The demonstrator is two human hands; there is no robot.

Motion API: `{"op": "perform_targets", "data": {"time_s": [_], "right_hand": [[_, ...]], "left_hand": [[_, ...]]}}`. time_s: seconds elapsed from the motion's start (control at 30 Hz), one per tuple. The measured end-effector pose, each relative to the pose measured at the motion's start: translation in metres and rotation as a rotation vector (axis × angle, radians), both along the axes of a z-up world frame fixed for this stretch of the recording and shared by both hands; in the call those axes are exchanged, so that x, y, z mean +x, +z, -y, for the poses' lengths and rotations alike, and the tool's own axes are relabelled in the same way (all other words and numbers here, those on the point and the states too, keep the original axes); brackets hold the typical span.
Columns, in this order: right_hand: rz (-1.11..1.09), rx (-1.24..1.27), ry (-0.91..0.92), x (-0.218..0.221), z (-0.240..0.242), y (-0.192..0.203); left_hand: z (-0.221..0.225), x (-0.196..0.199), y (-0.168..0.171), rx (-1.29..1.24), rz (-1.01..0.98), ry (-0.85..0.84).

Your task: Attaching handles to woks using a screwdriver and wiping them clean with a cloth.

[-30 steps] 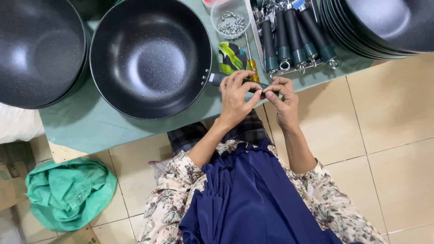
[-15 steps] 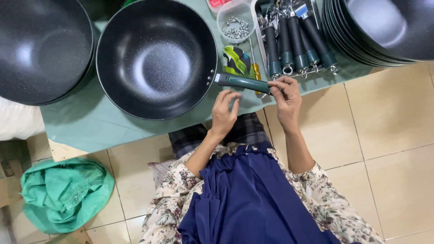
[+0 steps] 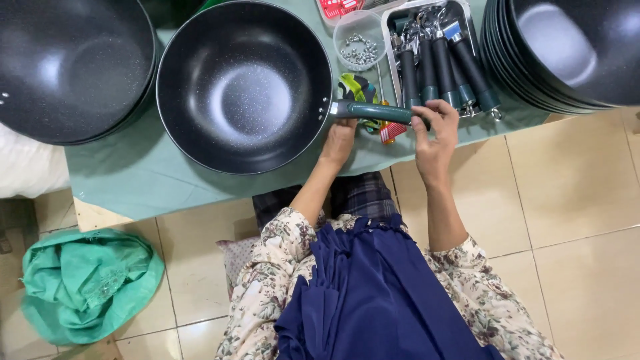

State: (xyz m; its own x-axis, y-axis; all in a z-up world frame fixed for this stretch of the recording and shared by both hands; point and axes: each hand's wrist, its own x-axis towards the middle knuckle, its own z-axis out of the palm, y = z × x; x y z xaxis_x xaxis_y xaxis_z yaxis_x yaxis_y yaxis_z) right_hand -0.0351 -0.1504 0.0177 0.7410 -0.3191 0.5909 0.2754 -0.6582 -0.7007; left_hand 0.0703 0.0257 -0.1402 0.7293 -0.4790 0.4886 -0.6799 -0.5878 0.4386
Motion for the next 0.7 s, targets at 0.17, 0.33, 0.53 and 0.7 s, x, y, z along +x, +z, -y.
{"op": "perform_targets", "data": {"time_s": [0.17, 0.33, 0.53, 0.7], "right_hand": [[0.072, -0.023, -0.038, -0.036, -0.023, -0.008], [-0.125, 0.062, 0.026, -0.057, -0.053, -0.041], [-0.465, 0.881, 0.16, -0.046, -0.087, -0.078], [-0.565, 1.443, 0.43, -0.042, -0.085, -0.084]], "left_hand": [[-0.011, -0.009, -0.009, -0.149, -0.085, -0.008], [-0.048, -0.066, 0.002, -0.349, -0.32, -0.089], [-0.068, -0.13, 0.014, -0.824, -0.899, -0.12], [-0.072, -0.14, 0.065, -0.777, -0.905, -0.248]]}}
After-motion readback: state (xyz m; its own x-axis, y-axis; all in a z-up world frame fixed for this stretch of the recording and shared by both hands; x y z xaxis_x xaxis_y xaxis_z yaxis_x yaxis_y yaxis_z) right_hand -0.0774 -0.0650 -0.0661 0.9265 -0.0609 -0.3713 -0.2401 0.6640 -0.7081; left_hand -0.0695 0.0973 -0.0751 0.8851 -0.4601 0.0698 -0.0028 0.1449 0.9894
